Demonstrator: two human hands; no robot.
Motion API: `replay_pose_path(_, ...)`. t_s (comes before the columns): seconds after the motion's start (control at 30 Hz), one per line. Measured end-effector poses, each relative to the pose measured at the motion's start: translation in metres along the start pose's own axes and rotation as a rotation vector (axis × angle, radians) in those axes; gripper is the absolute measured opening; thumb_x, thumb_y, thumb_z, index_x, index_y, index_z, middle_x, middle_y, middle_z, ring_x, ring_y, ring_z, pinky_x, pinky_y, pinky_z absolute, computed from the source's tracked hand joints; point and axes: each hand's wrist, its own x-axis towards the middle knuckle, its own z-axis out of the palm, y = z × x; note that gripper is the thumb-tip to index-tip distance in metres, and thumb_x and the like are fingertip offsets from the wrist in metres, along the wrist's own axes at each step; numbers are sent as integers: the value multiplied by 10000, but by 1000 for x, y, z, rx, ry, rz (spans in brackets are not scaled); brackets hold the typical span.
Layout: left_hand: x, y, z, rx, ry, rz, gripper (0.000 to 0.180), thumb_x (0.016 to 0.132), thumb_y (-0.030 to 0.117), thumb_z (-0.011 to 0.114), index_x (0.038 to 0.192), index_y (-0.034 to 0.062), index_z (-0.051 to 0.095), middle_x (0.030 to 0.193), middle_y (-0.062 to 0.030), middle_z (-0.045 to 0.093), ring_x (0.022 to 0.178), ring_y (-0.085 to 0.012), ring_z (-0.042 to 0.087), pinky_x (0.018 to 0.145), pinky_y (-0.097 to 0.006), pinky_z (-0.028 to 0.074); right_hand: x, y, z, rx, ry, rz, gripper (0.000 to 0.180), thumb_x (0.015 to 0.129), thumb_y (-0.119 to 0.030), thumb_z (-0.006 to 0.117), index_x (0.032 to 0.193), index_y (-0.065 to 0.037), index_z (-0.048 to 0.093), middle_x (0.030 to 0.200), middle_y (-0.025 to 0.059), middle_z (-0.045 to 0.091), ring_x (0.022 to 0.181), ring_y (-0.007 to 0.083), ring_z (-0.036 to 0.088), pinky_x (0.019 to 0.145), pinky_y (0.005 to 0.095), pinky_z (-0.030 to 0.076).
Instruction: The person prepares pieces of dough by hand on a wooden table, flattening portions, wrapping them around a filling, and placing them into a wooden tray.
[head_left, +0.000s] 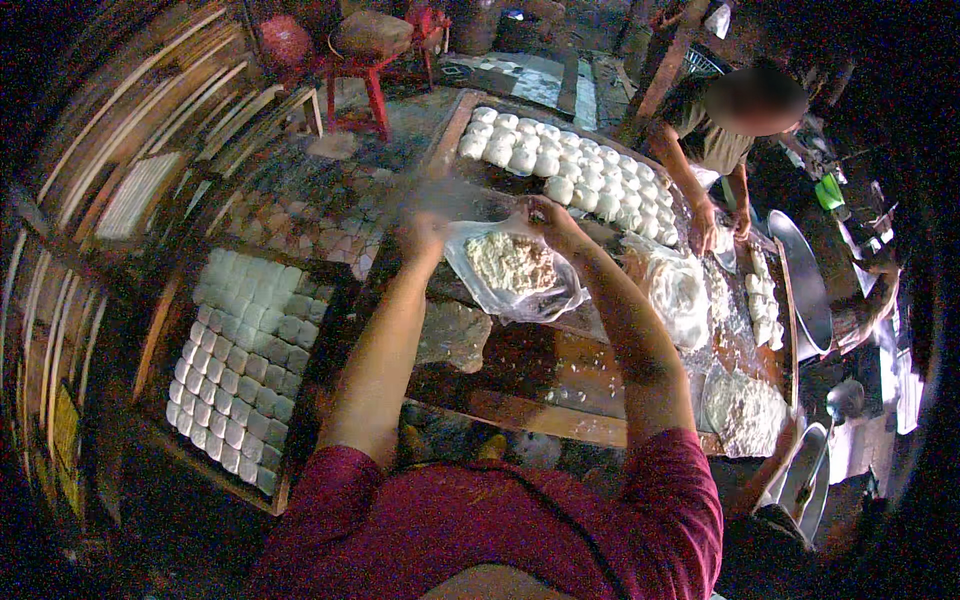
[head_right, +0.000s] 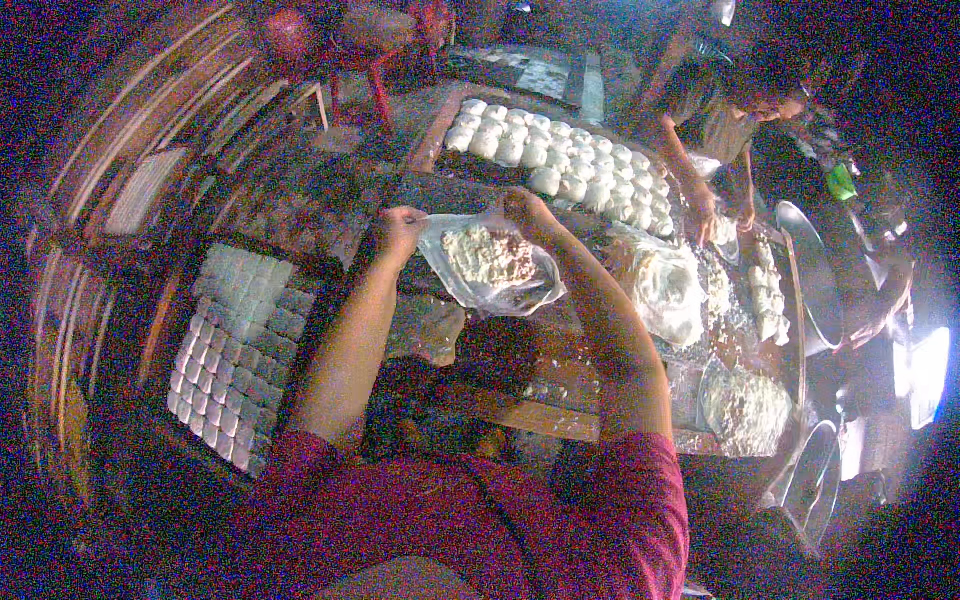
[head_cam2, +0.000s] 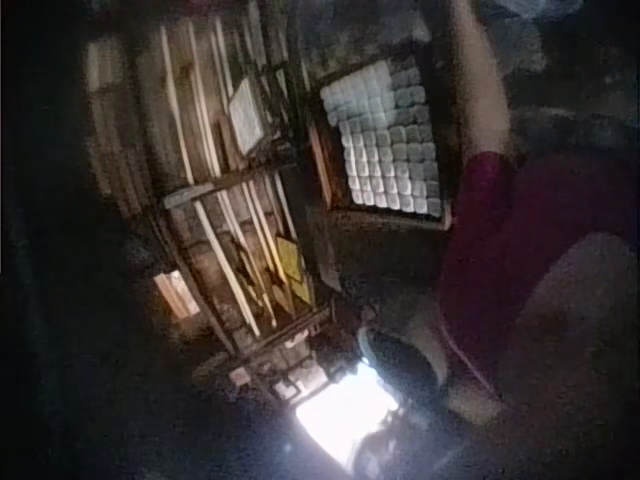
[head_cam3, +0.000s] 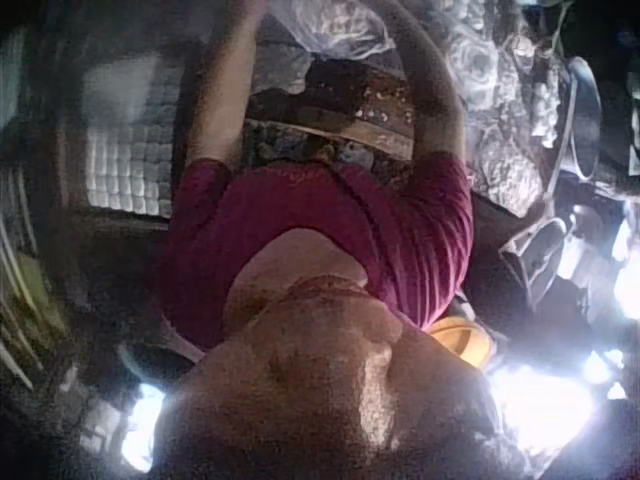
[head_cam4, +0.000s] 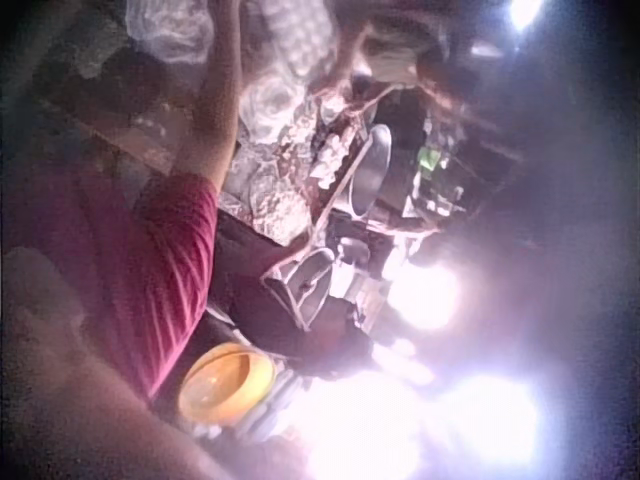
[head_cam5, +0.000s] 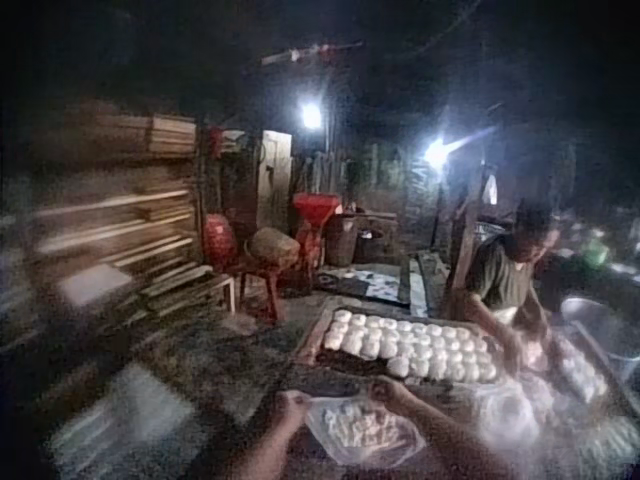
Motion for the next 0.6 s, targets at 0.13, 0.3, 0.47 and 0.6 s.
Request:
replay_pose_path(0.13,-1,0,8,-65,-88,-42,124,623,151,699,687,55,655,708,-106,638,676,-235,607,650,-351,471,-74,-7,45,-644,-207,-372,798,743,-45,601,1386,-56,127,1436,139,161,1341,249,60,1072,389,81)
replay_pose_path(0.3,12,-28,-5,42,-92,131,104,627,110,692,695,45,647,692,-107,635,570,-235,574,556,-368,461,-30,-21,31,178,-60,46,246,825,-183,508,1018,-30,511,1037,135,525,964,224,496,861,341,388)
replay_pose_path(0.47,4,-21,-22,-252,-196,-253,262,712,270,678,788,21,652,737,-35,616,631,-161,549,556,-343,431,-20,-3,-27,-590,436,152,86,757,-84,571,793,-7,584,683,47,601,559,121,536,550,259,469)
replay_pose_path(0.6,-15,51,-4,-468,-182,-407,221,699,208,694,817,28,646,765,-22,614,628,-123,509,552,-301,409,-92,12,-24,-429,342,190,131,703,-139,646,744,-15,637,640,66,631,485,137,566,470,282,467)
